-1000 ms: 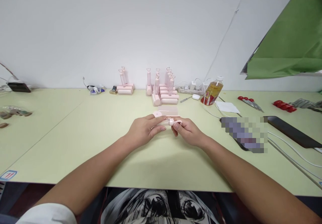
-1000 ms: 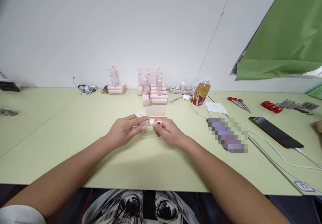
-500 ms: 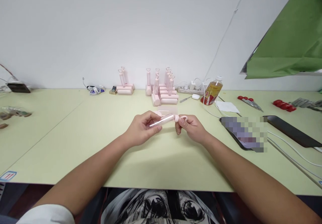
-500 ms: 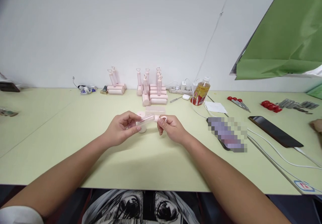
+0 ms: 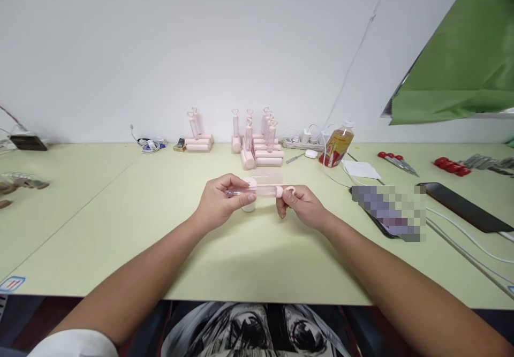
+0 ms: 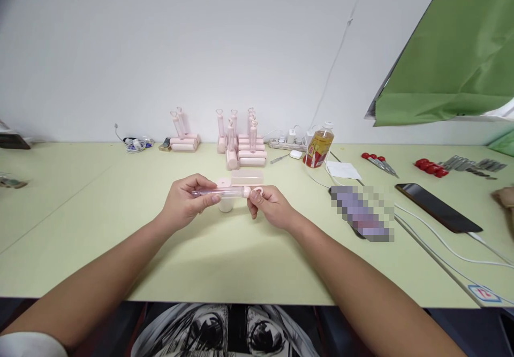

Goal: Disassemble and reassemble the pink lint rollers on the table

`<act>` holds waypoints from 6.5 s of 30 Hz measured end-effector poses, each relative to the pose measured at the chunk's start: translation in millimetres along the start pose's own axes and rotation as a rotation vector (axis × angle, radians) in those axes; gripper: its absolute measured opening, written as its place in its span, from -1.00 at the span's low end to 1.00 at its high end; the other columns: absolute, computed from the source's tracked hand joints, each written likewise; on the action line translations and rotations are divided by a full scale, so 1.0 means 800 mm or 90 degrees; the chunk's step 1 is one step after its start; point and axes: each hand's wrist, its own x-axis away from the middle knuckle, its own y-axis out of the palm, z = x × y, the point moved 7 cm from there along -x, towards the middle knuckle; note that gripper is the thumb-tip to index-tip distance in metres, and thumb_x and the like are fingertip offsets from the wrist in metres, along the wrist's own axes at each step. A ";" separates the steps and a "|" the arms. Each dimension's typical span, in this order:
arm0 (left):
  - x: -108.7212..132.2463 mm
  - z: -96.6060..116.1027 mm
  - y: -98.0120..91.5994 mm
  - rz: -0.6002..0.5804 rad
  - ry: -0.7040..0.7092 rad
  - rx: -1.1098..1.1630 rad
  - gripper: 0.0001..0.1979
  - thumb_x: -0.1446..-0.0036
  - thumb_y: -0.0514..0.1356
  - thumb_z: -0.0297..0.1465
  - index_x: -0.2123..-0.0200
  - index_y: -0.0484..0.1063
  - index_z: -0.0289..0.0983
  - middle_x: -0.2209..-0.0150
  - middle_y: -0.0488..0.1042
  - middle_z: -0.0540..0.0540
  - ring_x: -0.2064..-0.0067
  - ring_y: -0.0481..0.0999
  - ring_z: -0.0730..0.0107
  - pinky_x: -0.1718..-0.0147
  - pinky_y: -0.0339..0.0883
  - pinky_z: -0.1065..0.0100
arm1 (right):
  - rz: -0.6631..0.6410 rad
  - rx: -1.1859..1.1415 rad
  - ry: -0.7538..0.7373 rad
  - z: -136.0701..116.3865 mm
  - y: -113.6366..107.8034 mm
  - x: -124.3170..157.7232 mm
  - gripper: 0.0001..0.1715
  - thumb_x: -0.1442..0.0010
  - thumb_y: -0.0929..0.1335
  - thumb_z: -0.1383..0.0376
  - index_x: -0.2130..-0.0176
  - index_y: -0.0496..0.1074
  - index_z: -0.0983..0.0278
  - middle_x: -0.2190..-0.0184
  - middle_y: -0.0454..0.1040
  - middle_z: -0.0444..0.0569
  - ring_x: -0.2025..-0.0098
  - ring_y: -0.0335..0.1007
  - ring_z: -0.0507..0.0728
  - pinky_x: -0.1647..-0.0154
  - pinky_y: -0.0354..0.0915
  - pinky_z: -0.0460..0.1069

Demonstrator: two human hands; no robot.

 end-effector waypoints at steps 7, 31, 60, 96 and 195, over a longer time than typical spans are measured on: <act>0.001 -0.012 -0.003 0.049 0.005 0.102 -0.55 0.22 0.45 -0.22 0.31 0.37 -0.28 0.54 0.40 0.09 0.60 0.30 0.59 0.62 0.18 0.49 | -0.029 -0.053 0.009 0.005 0.015 0.002 -0.38 -0.23 0.24 -0.15 0.42 0.40 0.34 0.58 0.40 -0.06 0.54 0.34 0.04 0.48 0.31 -0.04; 0.014 -0.025 0.034 -0.074 -0.026 0.074 -0.50 -0.09 0.12 0.07 0.51 0.33 -0.29 0.70 0.16 0.11 0.67 0.10 0.59 0.67 -0.02 0.47 | -0.004 0.153 -0.139 -0.020 0.034 0.005 -0.47 -0.35 0.15 -0.01 0.45 0.32 0.28 0.55 0.35 -0.09 0.51 0.26 0.03 0.46 0.18 -0.07; 0.014 -0.029 0.032 -0.119 -0.019 0.012 -0.49 -0.15 0.06 -0.02 0.67 0.20 -0.27 0.69 0.17 0.04 0.62 0.15 0.53 0.61 -0.01 0.40 | -0.037 0.243 -0.173 -0.029 0.037 0.005 -0.64 -0.33 0.22 0.13 0.37 0.39 0.29 0.52 0.35 -0.12 0.47 0.21 0.01 0.43 0.09 -0.09; 0.016 -0.056 0.050 -0.145 -0.147 0.256 -0.50 -0.07 0.14 -0.01 0.61 0.03 -0.23 0.66 -0.11 0.17 0.65 -0.12 0.64 0.68 -0.21 0.50 | 0.029 0.401 -0.259 -0.040 0.038 0.010 -0.61 -0.37 0.17 0.18 0.44 0.30 0.28 0.57 0.28 -0.14 0.54 0.11 0.00 0.48 0.02 -0.10; 0.034 -0.006 0.048 -0.304 0.203 -0.066 -0.58 -0.16 0.05 -0.06 0.56 0.15 -0.25 0.59 0.19 0.04 0.54 0.16 0.50 0.53 0.02 0.39 | -0.250 -0.229 0.216 0.003 0.094 0.023 -0.29 -0.29 0.04 -0.17 0.55 0.26 0.27 0.76 0.19 -0.20 0.73 0.12 0.01 0.54 0.30 0.00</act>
